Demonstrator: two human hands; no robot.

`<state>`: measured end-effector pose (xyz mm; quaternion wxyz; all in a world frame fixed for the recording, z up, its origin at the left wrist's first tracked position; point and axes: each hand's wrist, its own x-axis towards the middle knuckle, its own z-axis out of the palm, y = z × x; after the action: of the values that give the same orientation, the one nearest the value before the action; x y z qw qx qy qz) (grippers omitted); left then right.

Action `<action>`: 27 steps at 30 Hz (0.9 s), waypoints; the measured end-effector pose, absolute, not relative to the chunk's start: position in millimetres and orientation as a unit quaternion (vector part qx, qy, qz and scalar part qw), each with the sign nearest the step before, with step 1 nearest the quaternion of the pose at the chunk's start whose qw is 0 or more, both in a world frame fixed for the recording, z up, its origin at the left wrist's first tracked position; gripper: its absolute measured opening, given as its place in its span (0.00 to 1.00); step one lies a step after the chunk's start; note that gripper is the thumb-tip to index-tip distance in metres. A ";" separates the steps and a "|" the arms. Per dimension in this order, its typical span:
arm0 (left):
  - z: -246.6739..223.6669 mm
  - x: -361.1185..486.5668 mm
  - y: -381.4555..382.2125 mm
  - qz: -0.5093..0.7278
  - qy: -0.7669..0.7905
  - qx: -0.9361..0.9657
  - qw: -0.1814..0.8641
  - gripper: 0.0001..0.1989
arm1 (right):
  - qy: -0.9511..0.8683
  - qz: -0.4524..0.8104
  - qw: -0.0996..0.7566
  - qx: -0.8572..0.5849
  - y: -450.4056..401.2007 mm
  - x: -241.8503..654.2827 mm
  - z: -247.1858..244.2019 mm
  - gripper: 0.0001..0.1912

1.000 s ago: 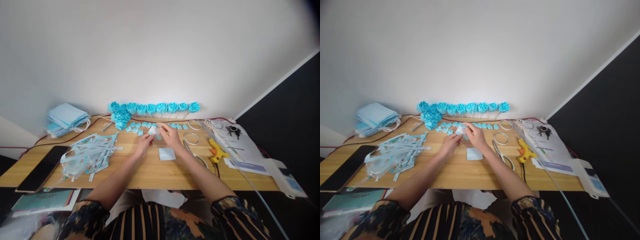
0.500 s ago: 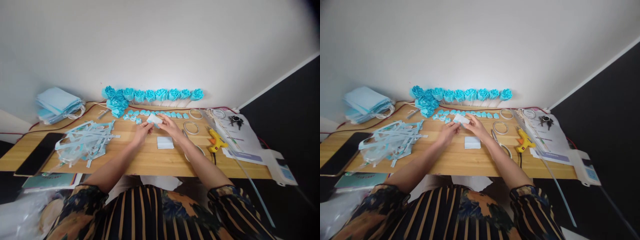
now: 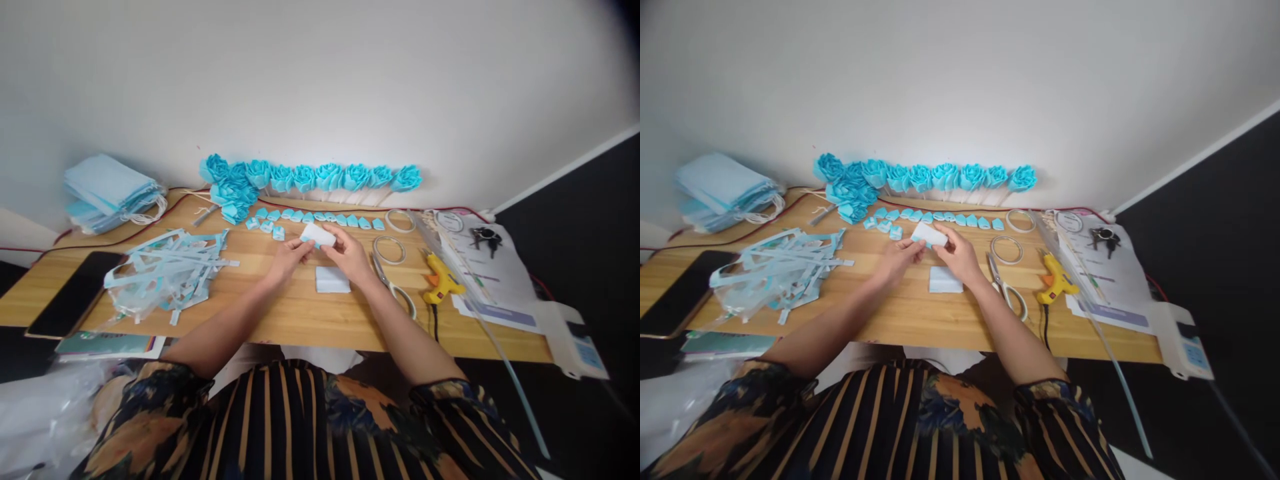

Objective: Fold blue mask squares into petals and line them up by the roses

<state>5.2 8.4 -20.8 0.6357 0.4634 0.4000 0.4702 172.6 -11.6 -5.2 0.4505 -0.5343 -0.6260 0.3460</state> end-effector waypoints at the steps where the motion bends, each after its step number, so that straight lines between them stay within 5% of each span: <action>1: -21.1 5.0 8.6 0.469 0.404 0.465 0.633 0.21 | -0.627 0.338 0.450 -0.539 -12.2 172.8 -5.2 0.28; 20: -8.6 6.7 1.3 0.439 0.416 0.528 0.597 0.23 | -0.580 0.363 0.517 -0.514 -13.5 174.9 -4.7 0.24; 27: -8.8 6.3 2.5 0.454 0.425 0.513 0.591 0.22 | -0.625 0.392 0.453 -0.500 -11.3 176.7 -9.4 0.31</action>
<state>6.3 2.5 -8.8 0.5913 0.5133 0.4253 0.4537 176.7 -11.3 -9.4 0.4532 -0.5000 -0.6253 0.3918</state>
